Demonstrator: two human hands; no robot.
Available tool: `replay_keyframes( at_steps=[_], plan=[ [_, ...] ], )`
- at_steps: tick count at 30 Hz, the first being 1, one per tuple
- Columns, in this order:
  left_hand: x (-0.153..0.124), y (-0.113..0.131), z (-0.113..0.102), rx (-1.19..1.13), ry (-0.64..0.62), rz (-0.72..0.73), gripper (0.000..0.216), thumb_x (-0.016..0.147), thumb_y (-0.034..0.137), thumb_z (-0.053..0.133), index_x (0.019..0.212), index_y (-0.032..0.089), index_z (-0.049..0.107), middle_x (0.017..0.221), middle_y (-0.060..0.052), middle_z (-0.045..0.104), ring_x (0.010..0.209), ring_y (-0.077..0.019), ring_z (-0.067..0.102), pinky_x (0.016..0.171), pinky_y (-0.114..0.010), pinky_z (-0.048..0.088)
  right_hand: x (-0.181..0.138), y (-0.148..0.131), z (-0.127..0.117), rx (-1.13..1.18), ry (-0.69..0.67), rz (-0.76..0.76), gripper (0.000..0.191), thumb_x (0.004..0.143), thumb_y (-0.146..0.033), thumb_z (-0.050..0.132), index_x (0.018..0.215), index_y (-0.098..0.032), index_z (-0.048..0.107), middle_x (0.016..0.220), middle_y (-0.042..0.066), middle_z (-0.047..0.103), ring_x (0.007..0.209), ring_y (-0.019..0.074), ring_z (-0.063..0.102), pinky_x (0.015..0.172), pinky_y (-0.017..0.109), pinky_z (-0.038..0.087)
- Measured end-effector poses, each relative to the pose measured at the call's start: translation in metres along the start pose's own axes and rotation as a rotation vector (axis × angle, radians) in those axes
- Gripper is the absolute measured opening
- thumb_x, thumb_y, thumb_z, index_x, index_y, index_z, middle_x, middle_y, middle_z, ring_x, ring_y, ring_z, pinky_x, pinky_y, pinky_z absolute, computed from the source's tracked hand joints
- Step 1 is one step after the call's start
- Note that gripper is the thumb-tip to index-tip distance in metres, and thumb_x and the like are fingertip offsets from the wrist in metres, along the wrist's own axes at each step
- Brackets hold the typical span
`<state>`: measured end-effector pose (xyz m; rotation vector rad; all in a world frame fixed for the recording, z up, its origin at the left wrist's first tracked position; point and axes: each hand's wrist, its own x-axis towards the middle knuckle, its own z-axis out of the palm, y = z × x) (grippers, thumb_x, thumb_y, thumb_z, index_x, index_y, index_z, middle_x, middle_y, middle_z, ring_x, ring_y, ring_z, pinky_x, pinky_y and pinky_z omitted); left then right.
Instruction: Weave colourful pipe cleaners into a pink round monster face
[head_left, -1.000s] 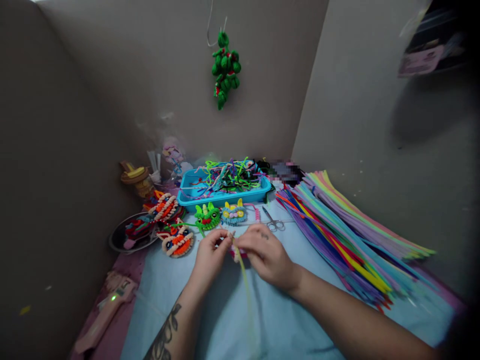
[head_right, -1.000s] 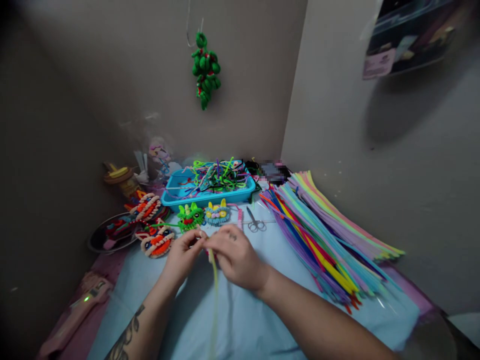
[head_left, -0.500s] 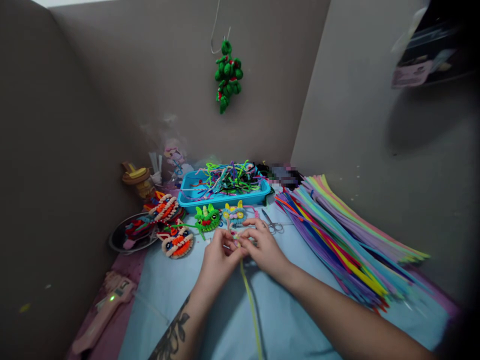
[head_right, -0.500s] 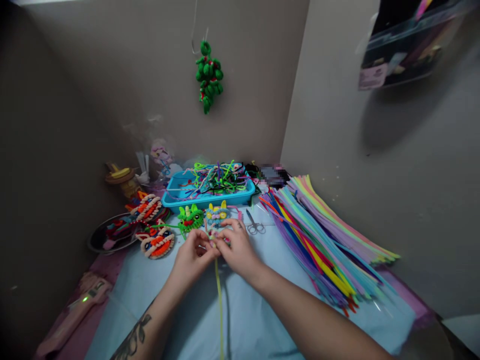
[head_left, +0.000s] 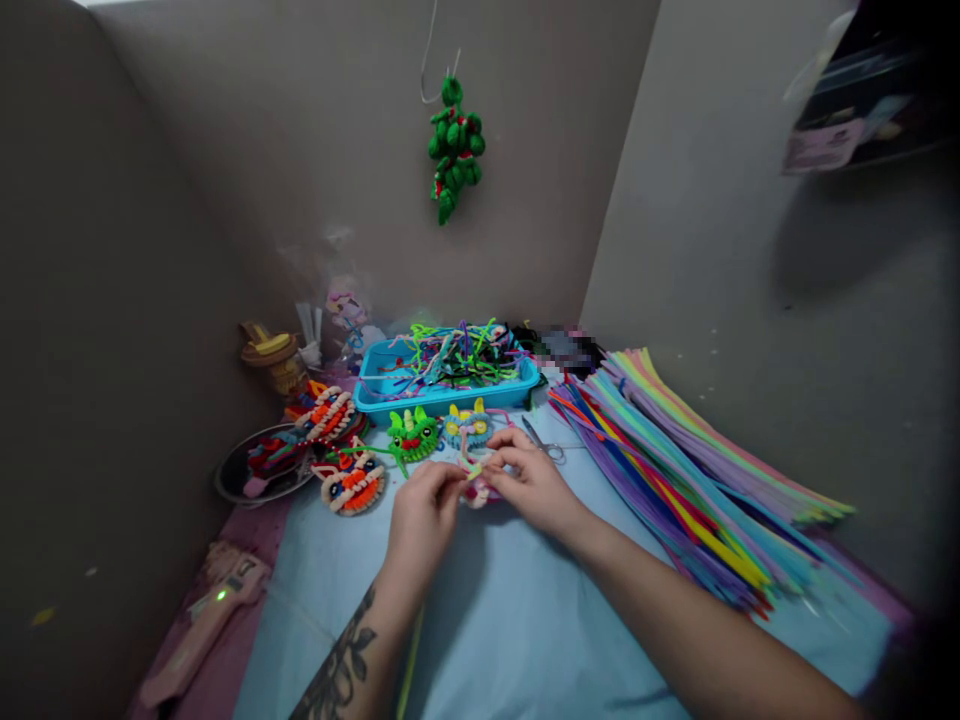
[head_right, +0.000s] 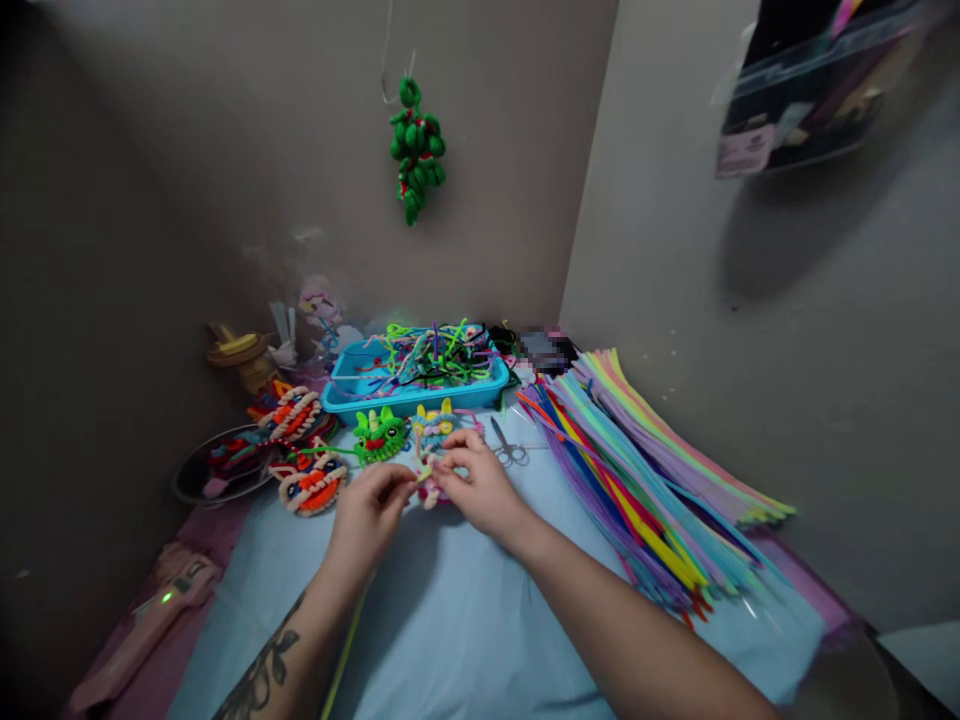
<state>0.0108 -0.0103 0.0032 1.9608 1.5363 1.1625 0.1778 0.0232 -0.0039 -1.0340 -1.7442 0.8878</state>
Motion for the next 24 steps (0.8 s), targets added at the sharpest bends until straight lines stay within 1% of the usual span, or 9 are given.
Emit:
replay_keyframes(
  at_steps=[2, 4, 7, 10, 13, 15, 18, 21, 24],
  plan=[
    [0.003, -0.006, -0.006, 0.041, 0.017, 0.004, 0.009, 0.079, 0.014, 0.057, 0.074, 0.018, 0.064, 0.073, -0.002, 0.065, 0.071, -0.0157, 0.058, 0.067, -0.026, 0.044, 0.0, 0.0, -0.002, -0.016, -0.077, -0.021, 0.015, 0.079, -0.02, 0.058, 0.066, -0.018, 0.065, 0.103, 0.007, 0.05, 0.102, 0.0203, 0.053, 0.078, 0.03, 0.046],
    [0.005, -0.011, -0.007, 0.043, -0.008, -0.009, 0.008, 0.079, 0.016, 0.058, 0.075, 0.018, 0.064, 0.073, -0.001, 0.065, 0.069, -0.0154, 0.058, 0.065, -0.025, 0.043, 0.0, 0.001, -0.002, -0.046, -0.105, -0.038, 0.014, 0.08, -0.019, 0.058, 0.068, -0.018, 0.066, 0.104, 0.007, 0.05, 0.102, 0.0207, 0.053, 0.08, 0.032, 0.046],
    [0.005, -0.014, -0.004, 0.015, -0.06, -0.038, 0.008, 0.08, 0.02, 0.058, 0.08, 0.018, 0.066, 0.074, -0.002, 0.065, 0.064, -0.0143, 0.057, 0.061, -0.024, 0.042, 0.0, 0.004, -0.001, -0.115, -0.033, -0.072, 0.01, 0.079, -0.019, 0.06, 0.074, -0.02, 0.068, 0.101, 0.007, 0.052, 0.101, 0.0209, 0.054, 0.088, 0.036, 0.043],
    [0.004, -0.012, -0.001, 0.016, -0.076, -0.029, 0.01, 0.081, 0.019, 0.057, 0.08, 0.018, 0.067, 0.074, -0.002, 0.065, 0.065, -0.0144, 0.056, 0.061, -0.023, 0.042, 0.0, 0.004, 0.0, -0.187, 0.038, -0.129, 0.007, 0.076, -0.02, 0.066, 0.081, -0.022, 0.071, 0.101, 0.007, 0.055, 0.101, 0.0223, 0.053, 0.091, 0.038, 0.041],
    [0.003, -0.008, 0.0, 0.032, -0.102, 0.006, 0.01, 0.081, 0.017, 0.057, 0.079, 0.018, 0.067, 0.075, -0.002, 0.064, 0.069, -0.0148, 0.057, 0.063, -0.023, 0.042, -0.001, 0.001, 0.001, -0.239, 0.066, -0.15, 0.004, 0.074, -0.02, 0.069, 0.075, -0.023, 0.072, 0.1, 0.006, 0.058, 0.102, 0.024, 0.052, 0.091, 0.041, 0.039],
    [0.002, -0.006, -0.001, 0.04, -0.121, 0.02, 0.011, 0.081, 0.016, 0.056, 0.078, 0.019, 0.066, 0.075, -0.002, 0.064, 0.072, -0.015, 0.058, 0.065, -0.023, 0.042, -0.002, -0.001, 0.001, -0.244, 0.063, -0.13, 0.008, 0.073, -0.017, 0.068, 0.07, -0.023, 0.071, 0.1, 0.006, 0.059, 0.102, 0.0241, 0.051, 0.091, 0.041, 0.037],
    [0.002, -0.003, -0.003, 0.078, -0.122, 0.017, 0.012, 0.081, 0.014, 0.055, 0.077, 0.019, 0.064, 0.077, -0.002, 0.065, 0.074, -0.0157, 0.058, 0.067, -0.024, 0.041, -0.002, -0.003, -0.001, -0.207, 0.017, -0.081, 0.012, 0.073, -0.013, 0.065, 0.065, -0.021, 0.068, 0.1, 0.005, 0.059, 0.102, 0.0233, 0.051, 0.092, 0.041, 0.036],
    [0.001, 0.001, -0.004, 0.135, -0.129, 0.001, 0.014, 0.08, 0.011, 0.053, 0.077, 0.02, 0.064, 0.079, -0.001, 0.067, 0.075, -0.0165, 0.059, 0.068, -0.025, 0.04, -0.001, -0.005, -0.003, -0.157, -0.064, -0.038, 0.013, 0.072, -0.01, 0.063, 0.063, -0.019, 0.065, 0.101, 0.006, 0.057, 0.103, 0.0234, 0.051, 0.092, 0.04, 0.037],
    [0.001, 0.004, -0.005, 0.165, -0.154, -0.003, 0.017, 0.079, 0.009, 0.052, 0.075, 0.021, 0.064, 0.079, -0.001, 0.068, 0.074, -0.0165, 0.06, 0.066, -0.025, 0.04, 0.0, -0.005, -0.004, -0.126, -0.142, -0.017, 0.013, 0.072, -0.011, 0.061, 0.062, -0.017, 0.064, 0.102, 0.007, 0.055, 0.104, 0.0241, 0.051, 0.092, 0.039, 0.037]
  ],
)
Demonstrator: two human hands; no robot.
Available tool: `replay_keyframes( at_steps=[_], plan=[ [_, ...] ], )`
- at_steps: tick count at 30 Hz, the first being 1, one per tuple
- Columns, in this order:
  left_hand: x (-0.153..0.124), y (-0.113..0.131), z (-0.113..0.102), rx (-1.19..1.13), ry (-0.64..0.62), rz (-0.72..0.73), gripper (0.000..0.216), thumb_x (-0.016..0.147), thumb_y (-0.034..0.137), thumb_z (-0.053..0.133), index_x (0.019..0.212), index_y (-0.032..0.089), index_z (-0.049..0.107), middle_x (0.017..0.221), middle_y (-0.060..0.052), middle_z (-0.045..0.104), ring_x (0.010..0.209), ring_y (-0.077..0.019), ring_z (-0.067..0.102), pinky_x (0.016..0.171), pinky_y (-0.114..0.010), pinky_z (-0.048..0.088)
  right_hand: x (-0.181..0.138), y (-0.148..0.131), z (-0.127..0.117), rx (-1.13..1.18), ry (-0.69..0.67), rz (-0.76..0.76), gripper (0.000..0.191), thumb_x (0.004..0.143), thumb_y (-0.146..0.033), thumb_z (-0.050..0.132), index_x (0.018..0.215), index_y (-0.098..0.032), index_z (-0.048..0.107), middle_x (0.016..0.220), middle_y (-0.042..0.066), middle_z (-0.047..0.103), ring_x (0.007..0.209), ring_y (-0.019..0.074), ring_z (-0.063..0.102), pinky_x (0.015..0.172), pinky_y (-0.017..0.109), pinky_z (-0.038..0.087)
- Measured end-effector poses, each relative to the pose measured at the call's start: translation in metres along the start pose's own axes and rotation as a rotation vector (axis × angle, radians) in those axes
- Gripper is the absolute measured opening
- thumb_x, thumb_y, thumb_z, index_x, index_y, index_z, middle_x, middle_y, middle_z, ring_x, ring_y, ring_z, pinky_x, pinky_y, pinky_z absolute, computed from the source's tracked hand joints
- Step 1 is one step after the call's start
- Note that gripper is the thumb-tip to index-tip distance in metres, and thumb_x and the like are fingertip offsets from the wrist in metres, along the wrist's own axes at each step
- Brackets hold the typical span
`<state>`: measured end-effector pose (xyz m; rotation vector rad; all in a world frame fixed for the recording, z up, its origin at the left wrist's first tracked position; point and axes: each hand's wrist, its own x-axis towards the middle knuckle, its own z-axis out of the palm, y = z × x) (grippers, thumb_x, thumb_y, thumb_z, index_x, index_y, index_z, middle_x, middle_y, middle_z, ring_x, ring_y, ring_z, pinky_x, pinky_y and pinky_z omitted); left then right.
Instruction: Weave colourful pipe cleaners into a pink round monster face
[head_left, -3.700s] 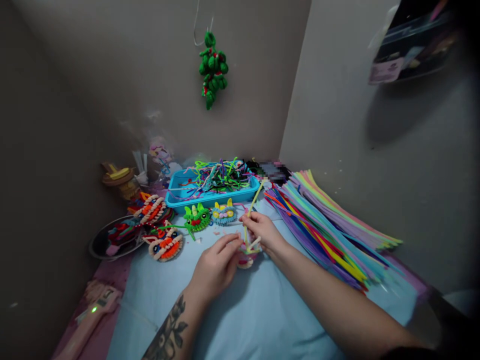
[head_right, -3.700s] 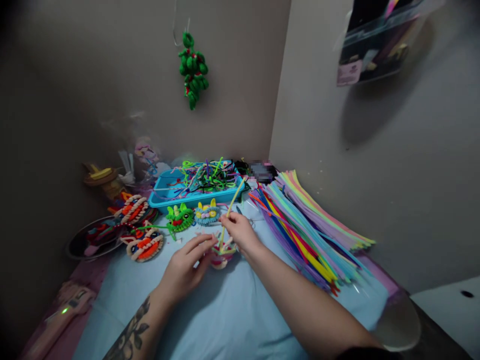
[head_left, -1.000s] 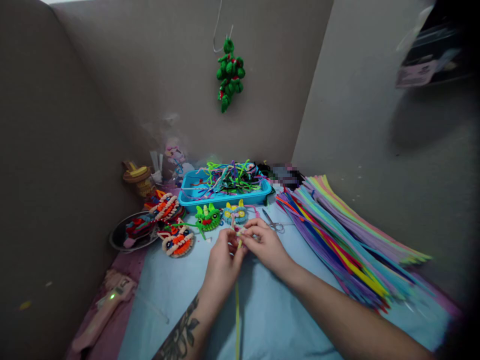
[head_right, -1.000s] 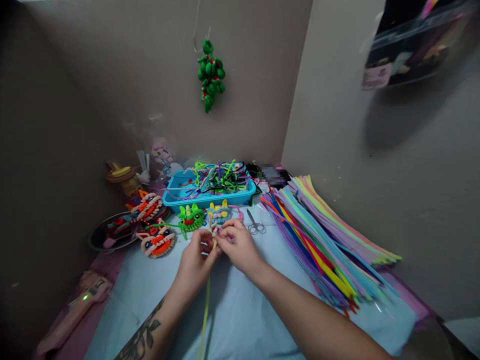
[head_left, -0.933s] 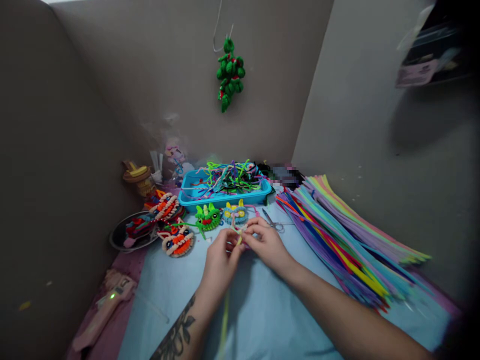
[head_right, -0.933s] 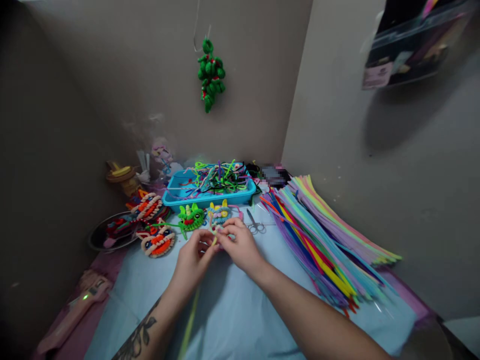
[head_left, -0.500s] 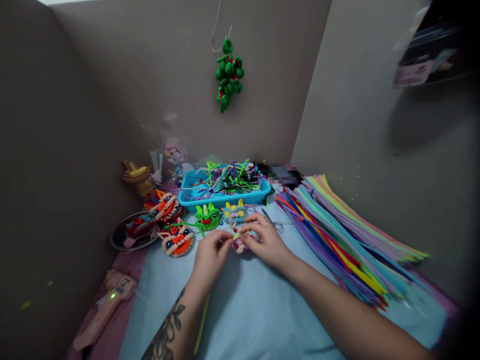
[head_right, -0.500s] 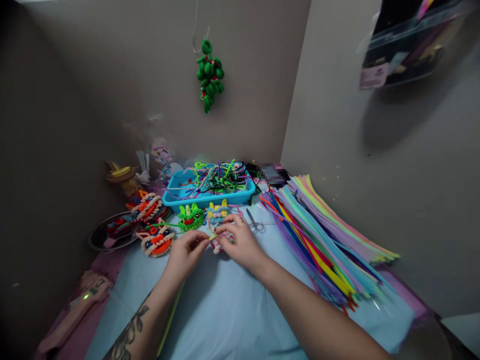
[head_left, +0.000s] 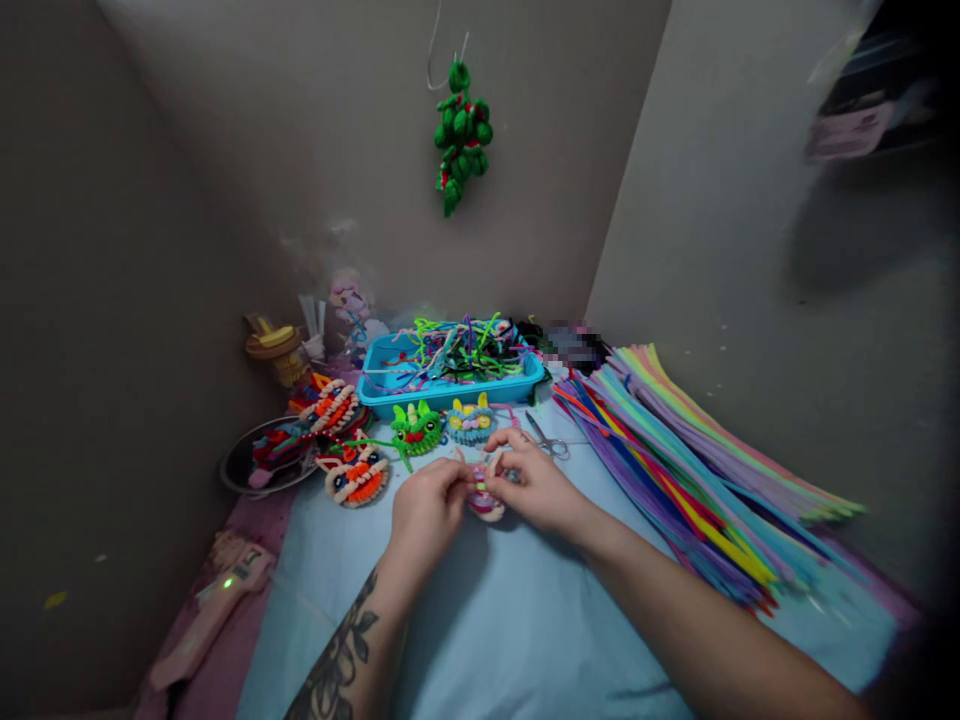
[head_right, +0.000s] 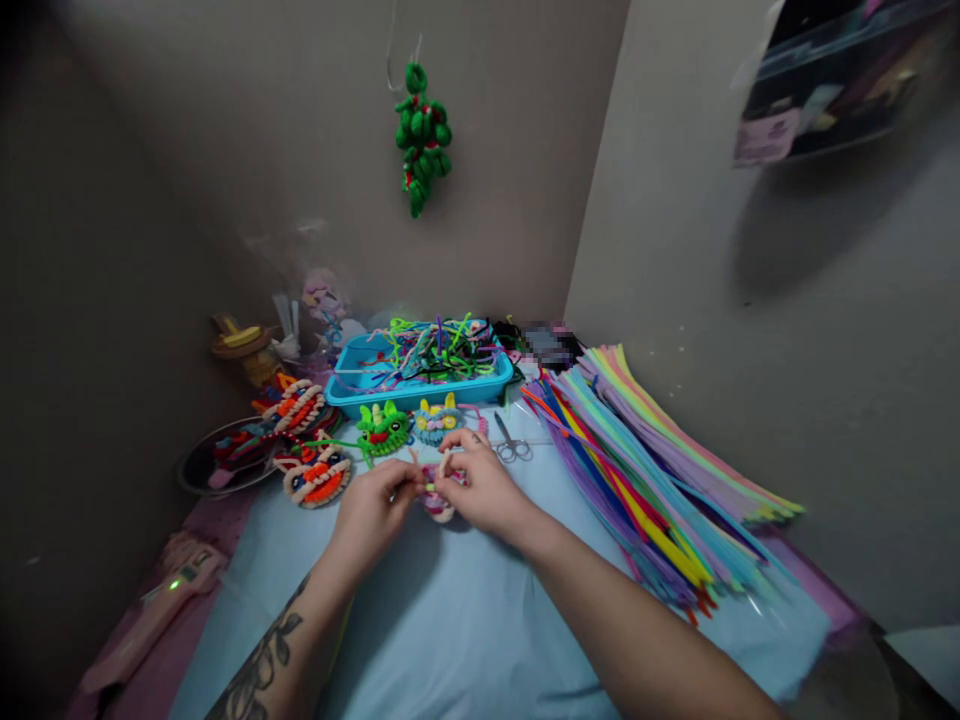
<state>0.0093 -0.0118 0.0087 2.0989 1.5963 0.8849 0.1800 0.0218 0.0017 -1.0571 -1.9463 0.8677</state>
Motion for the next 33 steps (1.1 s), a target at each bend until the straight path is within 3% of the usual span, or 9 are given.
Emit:
replay_keyframes(
  at_steps=[5, 11, 18, 22, 27, 33],
  plan=[
    [0.001, -0.005, 0.001, -0.115, -0.008, 0.0, 0.01, 0.079, 0.014, 0.053, 0.075, 0.02, 0.061, 0.078, -0.001, 0.066, 0.073, -0.0156, 0.059, 0.066, -0.024, 0.04, 0.002, 0.006, -0.003, 0.041, -0.007, 0.008, 0.01, 0.072, -0.015, 0.063, 0.062, -0.017, 0.064, 0.101, 0.006, 0.053, 0.1, 0.0233, 0.053, 0.09, 0.039, 0.037],
    [0.004, -0.016, 0.0, -0.252, 0.018, -0.132, 0.008, 0.078, 0.02, 0.055, 0.086, 0.019, 0.055, 0.076, 0.0, 0.061, 0.067, -0.0149, 0.057, 0.062, -0.024, 0.041, 0.006, 0.013, -0.012, 0.04, -0.037, 0.049, 0.01, 0.069, -0.016, 0.065, 0.06, -0.017, 0.066, 0.101, 0.006, 0.053, 0.101, 0.0241, 0.052, 0.092, 0.041, 0.035],
    [0.003, -0.005, -0.007, -0.228, 0.064, -0.073, 0.006, 0.08, 0.023, 0.052, 0.079, 0.019, 0.056, 0.073, 0.0, 0.061, 0.064, -0.0137, 0.054, 0.06, -0.023, 0.039, 0.003, 0.009, -0.015, 0.109, -0.105, 0.03, 0.014, 0.07, -0.016, 0.064, 0.055, -0.017, 0.063, 0.105, 0.006, 0.05, 0.103, 0.0236, 0.052, 0.091, 0.04, 0.038],
    [0.004, -0.008, -0.006, -0.313, -0.021, -0.131, 0.007, 0.077, 0.022, 0.054, 0.082, 0.018, 0.057, 0.069, 0.001, 0.059, 0.059, -0.0126, 0.053, 0.056, -0.022, 0.039, 0.003, 0.009, -0.017, 0.164, -0.14, 0.029, 0.012, 0.07, -0.016, 0.063, 0.058, -0.017, 0.064, 0.104, 0.006, 0.05, 0.103, 0.0234, 0.053, 0.085, 0.037, 0.044],
    [0.005, -0.011, -0.002, -0.335, -0.075, -0.178, 0.015, 0.077, 0.022, 0.055, 0.089, 0.016, 0.06, 0.068, 0.001, 0.059, 0.061, -0.0135, 0.053, 0.057, -0.023, 0.04, 0.003, 0.01, -0.017, 0.126, -0.129, 0.004, 0.012, 0.071, -0.015, 0.062, 0.059, -0.018, 0.065, 0.105, 0.006, 0.052, 0.105, 0.0238, 0.053, 0.09, 0.039, 0.041],
    [0.006, -0.003, -0.004, -0.239, -0.096, -0.099, 0.015, 0.078, 0.026, 0.054, 0.074, 0.016, 0.064, 0.078, -0.004, 0.063, 0.069, -0.0159, 0.056, 0.062, -0.025, 0.041, 0.003, 0.008, -0.017, 0.017, -0.095, 0.008, 0.01, 0.072, -0.016, 0.064, 0.062, -0.018, 0.067, 0.105, 0.006, 0.053, 0.105, 0.0249, 0.052, 0.095, 0.043, 0.036]
  ],
)
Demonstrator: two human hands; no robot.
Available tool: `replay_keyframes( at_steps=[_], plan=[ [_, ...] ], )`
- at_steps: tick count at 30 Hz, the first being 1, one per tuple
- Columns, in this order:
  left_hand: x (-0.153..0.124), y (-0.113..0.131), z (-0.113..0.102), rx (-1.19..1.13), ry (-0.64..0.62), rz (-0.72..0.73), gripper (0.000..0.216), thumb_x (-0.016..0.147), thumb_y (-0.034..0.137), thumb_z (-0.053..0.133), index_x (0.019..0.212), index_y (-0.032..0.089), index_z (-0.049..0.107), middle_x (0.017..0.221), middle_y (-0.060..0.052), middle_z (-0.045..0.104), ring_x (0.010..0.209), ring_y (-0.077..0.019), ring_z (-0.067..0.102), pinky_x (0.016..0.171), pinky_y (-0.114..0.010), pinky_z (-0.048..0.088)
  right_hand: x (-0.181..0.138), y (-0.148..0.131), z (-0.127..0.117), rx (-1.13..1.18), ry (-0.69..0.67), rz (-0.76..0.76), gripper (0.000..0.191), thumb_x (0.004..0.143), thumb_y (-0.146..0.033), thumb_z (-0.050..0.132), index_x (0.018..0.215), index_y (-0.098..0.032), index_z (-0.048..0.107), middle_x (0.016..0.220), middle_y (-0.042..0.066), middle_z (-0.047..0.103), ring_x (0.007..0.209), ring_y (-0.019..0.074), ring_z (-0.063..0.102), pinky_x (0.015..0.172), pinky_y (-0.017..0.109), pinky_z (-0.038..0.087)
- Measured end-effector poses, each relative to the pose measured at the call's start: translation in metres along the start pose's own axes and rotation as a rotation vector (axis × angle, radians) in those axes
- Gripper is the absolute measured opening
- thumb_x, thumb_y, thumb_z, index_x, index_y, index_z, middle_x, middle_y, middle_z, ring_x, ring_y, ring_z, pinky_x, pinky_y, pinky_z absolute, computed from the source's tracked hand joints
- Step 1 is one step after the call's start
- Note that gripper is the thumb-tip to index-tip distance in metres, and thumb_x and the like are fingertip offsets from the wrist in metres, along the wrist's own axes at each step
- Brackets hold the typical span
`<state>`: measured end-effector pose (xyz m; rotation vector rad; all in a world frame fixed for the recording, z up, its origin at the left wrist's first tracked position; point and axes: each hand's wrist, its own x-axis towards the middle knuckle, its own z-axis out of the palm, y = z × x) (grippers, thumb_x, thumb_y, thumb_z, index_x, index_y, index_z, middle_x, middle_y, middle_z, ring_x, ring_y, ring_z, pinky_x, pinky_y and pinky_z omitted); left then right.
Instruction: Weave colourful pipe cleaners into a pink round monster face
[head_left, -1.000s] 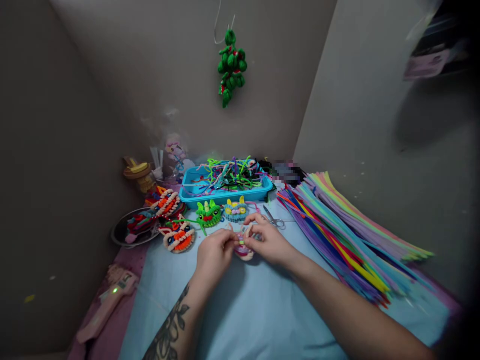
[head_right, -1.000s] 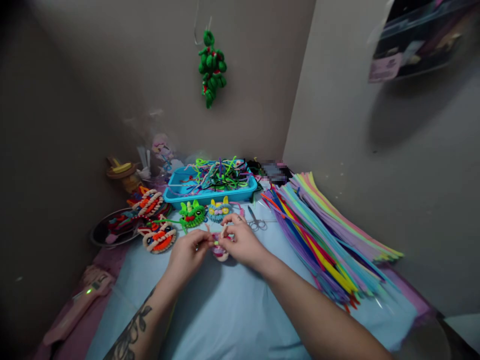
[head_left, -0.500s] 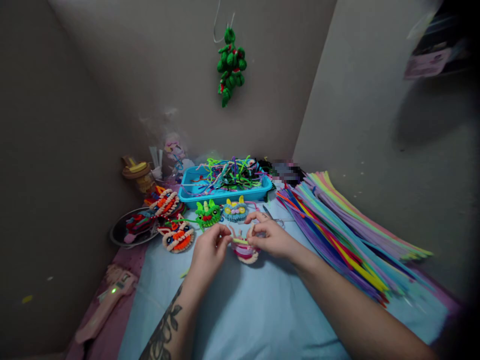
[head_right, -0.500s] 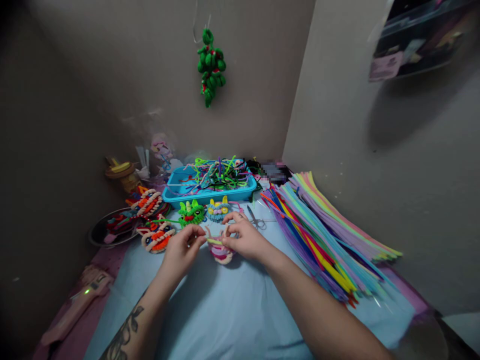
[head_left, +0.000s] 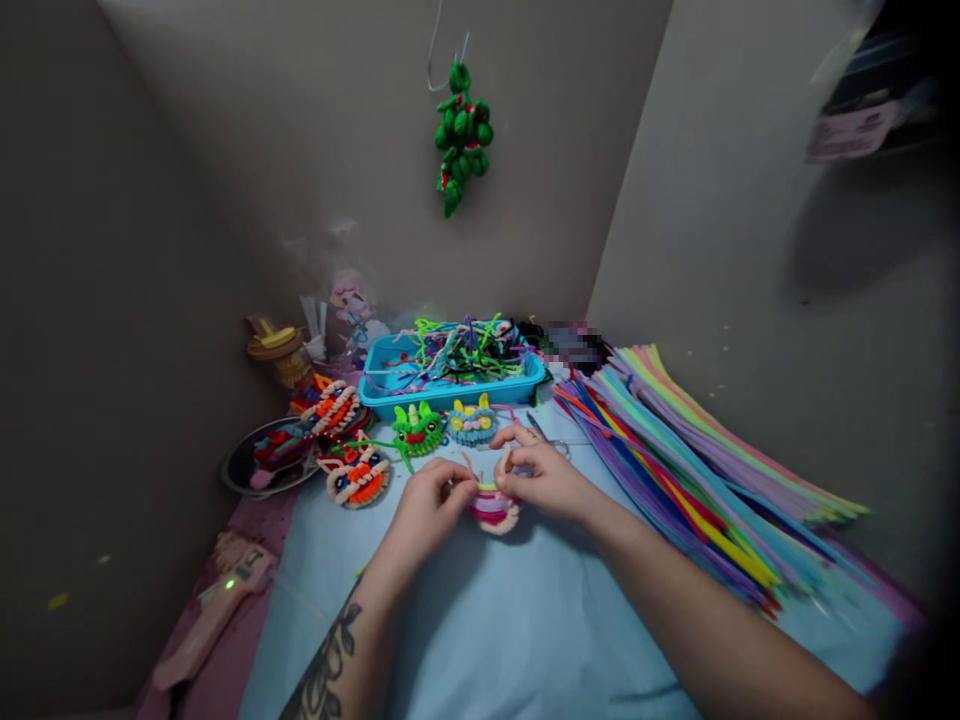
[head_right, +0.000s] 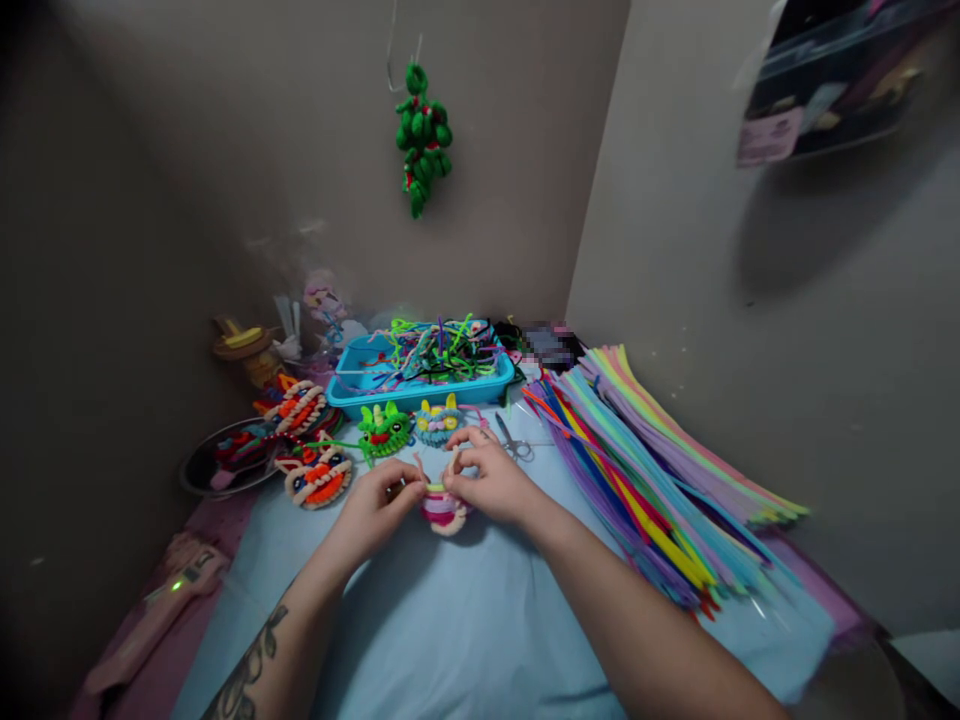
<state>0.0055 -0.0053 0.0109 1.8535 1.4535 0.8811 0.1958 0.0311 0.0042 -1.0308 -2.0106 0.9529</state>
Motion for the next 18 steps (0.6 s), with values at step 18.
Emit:
replay_keyframes(
  at_steps=[18],
  plan=[
    [-0.006, 0.0, 0.002, 0.177, 0.16, 0.147, 0.008, 0.081, 0.027, 0.059, 0.08, 0.021, 0.065, 0.078, -0.002, 0.06, 0.075, -0.016, 0.058, 0.066, -0.025, 0.042, 0.001, 0.005, 0.016, 0.05, 0.15, 0.02, 0.01, 0.074, -0.019, 0.061, 0.066, -0.019, 0.065, 0.104, 0.007, 0.057, 0.103, 0.021, 0.056, 0.088, 0.035, 0.044]
  ],
)
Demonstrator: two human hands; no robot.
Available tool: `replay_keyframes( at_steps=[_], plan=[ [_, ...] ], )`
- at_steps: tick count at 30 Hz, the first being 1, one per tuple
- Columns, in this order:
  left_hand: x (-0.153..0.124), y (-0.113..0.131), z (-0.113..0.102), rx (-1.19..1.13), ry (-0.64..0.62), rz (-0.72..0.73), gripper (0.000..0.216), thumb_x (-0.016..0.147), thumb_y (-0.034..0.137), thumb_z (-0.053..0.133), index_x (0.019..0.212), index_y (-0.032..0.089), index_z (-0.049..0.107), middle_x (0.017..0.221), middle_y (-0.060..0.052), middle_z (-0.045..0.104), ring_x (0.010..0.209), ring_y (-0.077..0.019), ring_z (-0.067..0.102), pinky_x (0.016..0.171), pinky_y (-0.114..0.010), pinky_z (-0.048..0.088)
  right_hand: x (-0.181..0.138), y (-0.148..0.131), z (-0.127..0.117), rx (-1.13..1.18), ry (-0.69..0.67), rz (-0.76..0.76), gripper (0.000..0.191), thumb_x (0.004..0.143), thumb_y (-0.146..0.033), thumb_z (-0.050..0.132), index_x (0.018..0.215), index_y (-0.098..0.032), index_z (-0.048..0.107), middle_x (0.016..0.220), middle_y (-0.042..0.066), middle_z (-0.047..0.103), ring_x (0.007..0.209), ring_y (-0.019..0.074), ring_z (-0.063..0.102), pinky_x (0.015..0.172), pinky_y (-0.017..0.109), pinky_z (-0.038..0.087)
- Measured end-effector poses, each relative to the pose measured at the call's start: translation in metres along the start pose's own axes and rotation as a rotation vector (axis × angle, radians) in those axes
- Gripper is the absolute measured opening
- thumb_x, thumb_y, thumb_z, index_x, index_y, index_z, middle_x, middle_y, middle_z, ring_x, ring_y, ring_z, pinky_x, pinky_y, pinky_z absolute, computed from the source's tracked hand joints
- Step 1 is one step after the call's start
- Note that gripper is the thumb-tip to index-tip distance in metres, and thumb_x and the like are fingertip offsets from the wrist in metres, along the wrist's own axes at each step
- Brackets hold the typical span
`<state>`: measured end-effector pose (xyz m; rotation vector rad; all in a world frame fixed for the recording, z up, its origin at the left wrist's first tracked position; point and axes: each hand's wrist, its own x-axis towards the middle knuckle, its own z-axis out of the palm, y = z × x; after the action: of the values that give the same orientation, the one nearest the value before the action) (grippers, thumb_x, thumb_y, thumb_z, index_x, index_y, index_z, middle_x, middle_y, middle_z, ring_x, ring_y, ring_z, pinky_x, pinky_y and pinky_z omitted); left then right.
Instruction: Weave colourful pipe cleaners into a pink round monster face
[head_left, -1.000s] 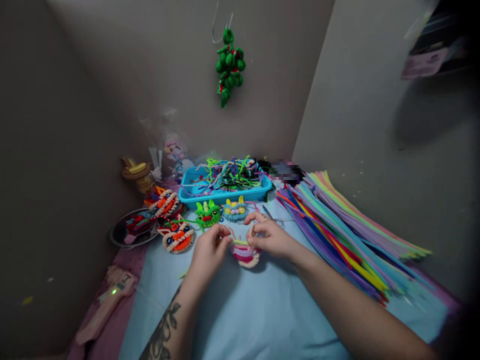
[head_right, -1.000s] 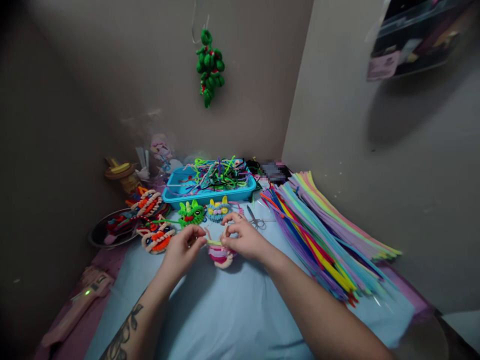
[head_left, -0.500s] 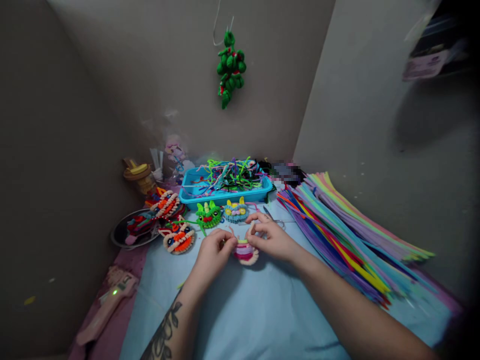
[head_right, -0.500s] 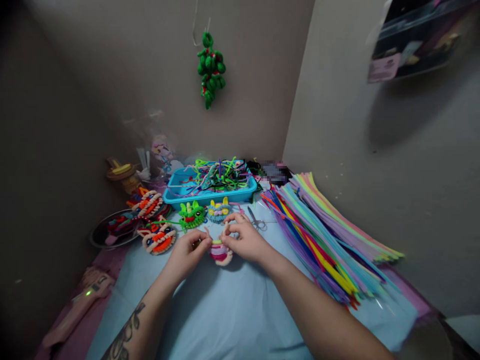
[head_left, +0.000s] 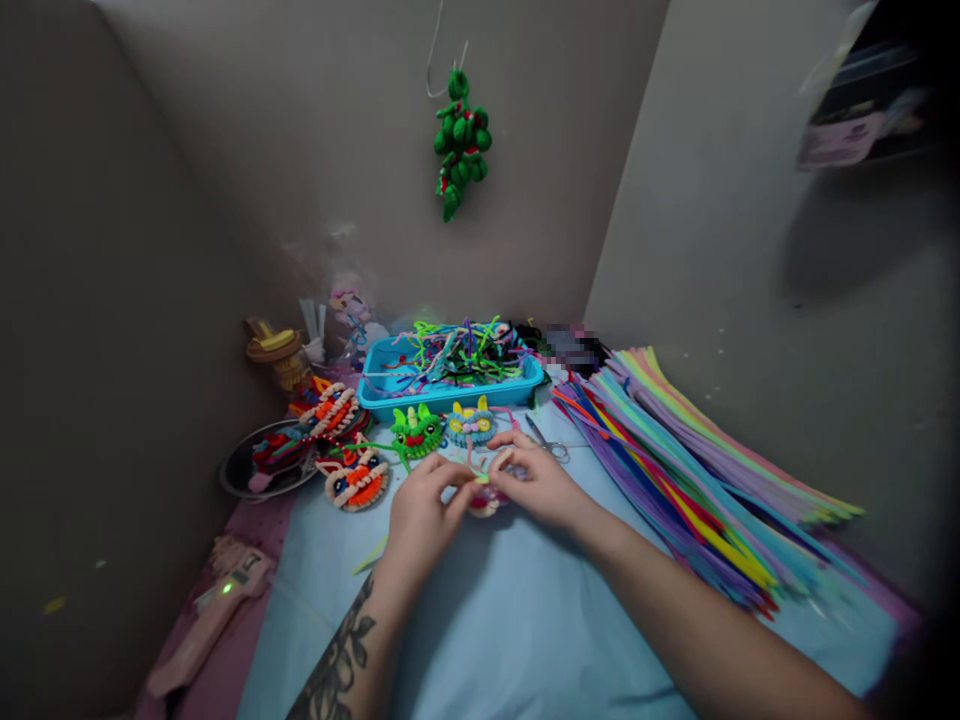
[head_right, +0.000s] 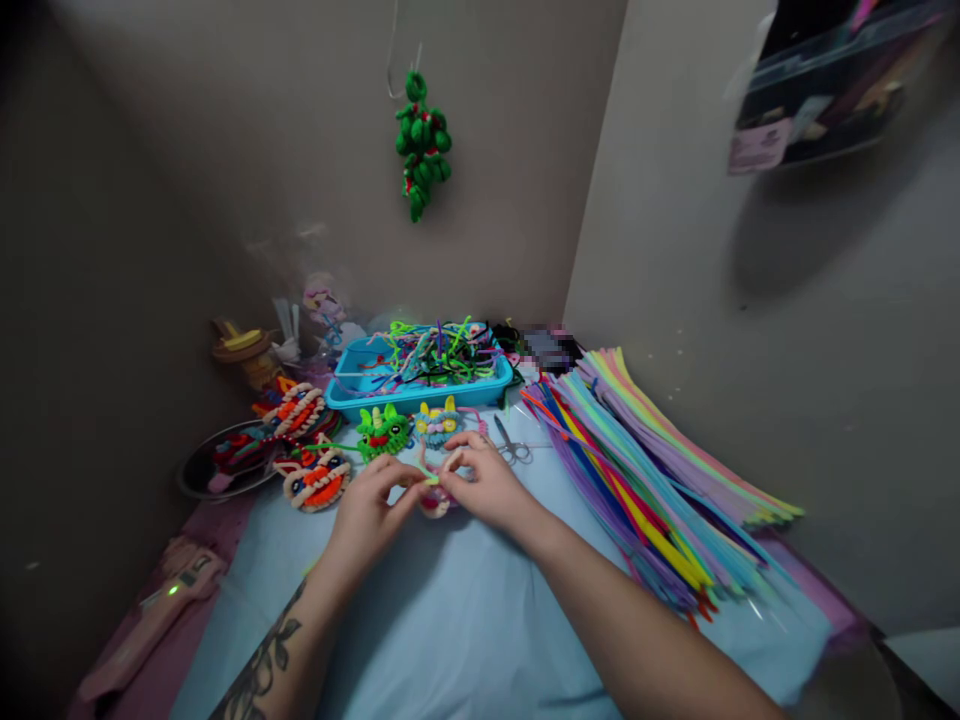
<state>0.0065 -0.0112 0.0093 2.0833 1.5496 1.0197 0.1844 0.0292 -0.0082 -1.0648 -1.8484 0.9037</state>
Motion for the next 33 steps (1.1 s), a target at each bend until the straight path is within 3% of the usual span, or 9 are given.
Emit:
replay_keyframes(
  at_steps=[7, 12, 17, 25, 27, 33],
  plan=[
    [0.001, 0.004, -0.003, -0.066, 0.008, 0.005, 0.014, 0.085, 0.023, 0.053, 0.078, 0.019, 0.065, 0.077, -0.003, 0.061, 0.071, -0.015, 0.056, 0.065, -0.024, 0.042, 0.002, -0.008, -0.006, 0.116, -0.008, -0.062, 0.018, 0.073, -0.011, 0.055, 0.081, -0.02, 0.068, 0.1, 0.006, 0.061, 0.106, 0.0202, 0.056, 0.098, 0.038, 0.039],
    [0.005, 0.004, -0.005, -0.231, -0.005, -0.022, 0.015, 0.083, 0.024, 0.052, 0.072, 0.017, 0.061, 0.074, -0.002, 0.061, 0.071, -0.0146, 0.056, 0.064, -0.023, 0.043, 0.001, -0.013, -0.011, 0.196, -0.069, -0.06, 0.014, 0.075, -0.022, 0.06, 0.084, -0.02, 0.071, 0.095, 0.007, 0.066, 0.093, 0.0201, 0.062, 0.085, 0.034, 0.047],
    [0.005, 0.006, -0.01, -0.271, -0.11, 0.004, 0.013, 0.083, 0.023, 0.052, 0.074, 0.017, 0.059, 0.074, -0.002, 0.061, 0.071, -0.0143, 0.056, 0.067, -0.023, 0.043, 0.001, -0.01, -0.019, 0.329, -0.235, 0.062, 0.02, 0.078, -0.026, 0.056, 0.084, -0.019, 0.074, 0.079, 0.003, 0.072, 0.075, 0.0167, 0.065, 0.073, 0.03, 0.051],
    [0.005, 0.007, -0.015, -0.242, -0.229, 0.04, 0.015, 0.084, 0.023, 0.052, 0.072, 0.017, 0.059, 0.07, -0.001, 0.06, 0.068, -0.0141, 0.054, 0.064, -0.023, 0.04, 0.002, -0.006, -0.04, 0.284, -0.581, -0.082, 0.029, 0.084, -0.034, 0.056, 0.103, -0.019, 0.071, 0.092, 0.005, 0.07, 0.083, 0.0184, 0.065, 0.076, 0.031, 0.049],
    [0.005, 0.007, -0.015, -0.243, -0.248, 0.032, 0.015, 0.084, 0.022, 0.052, 0.072, 0.017, 0.059, 0.07, -0.001, 0.059, 0.067, -0.0138, 0.053, 0.063, -0.023, 0.04, 0.002, -0.008, -0.036, 0.231, -0.543, -0.099, 0.024, 0.083, -0.029, 0.056, 0.098, -0.02, 0.073, 0.088, 0.005, 0.07, 0.082, 0.0182, 0.064, 0.076, 0.031, 0.048],
    [0.004, 0.007, -0.013, -0.258, -0.244, -0.005, 0.014, 0.084, 0.022, 0.05, 0.072, 0.017, 0.056, 0.07, 0.0, 0.057, 0.066, -0.013, 0.051, 0.06, -0.022, 0.038, -0.003, -0.013, -0.013, -0.052, -0.192, -0.231, 0.015, 0.073, -0.009, 0.062, 0.078, -0.021, 0.071, 0.09, 0.003, 0.052, 0.092, 0.0184, 0.055, 0.086, 0.033, 0.044]
  ],
)
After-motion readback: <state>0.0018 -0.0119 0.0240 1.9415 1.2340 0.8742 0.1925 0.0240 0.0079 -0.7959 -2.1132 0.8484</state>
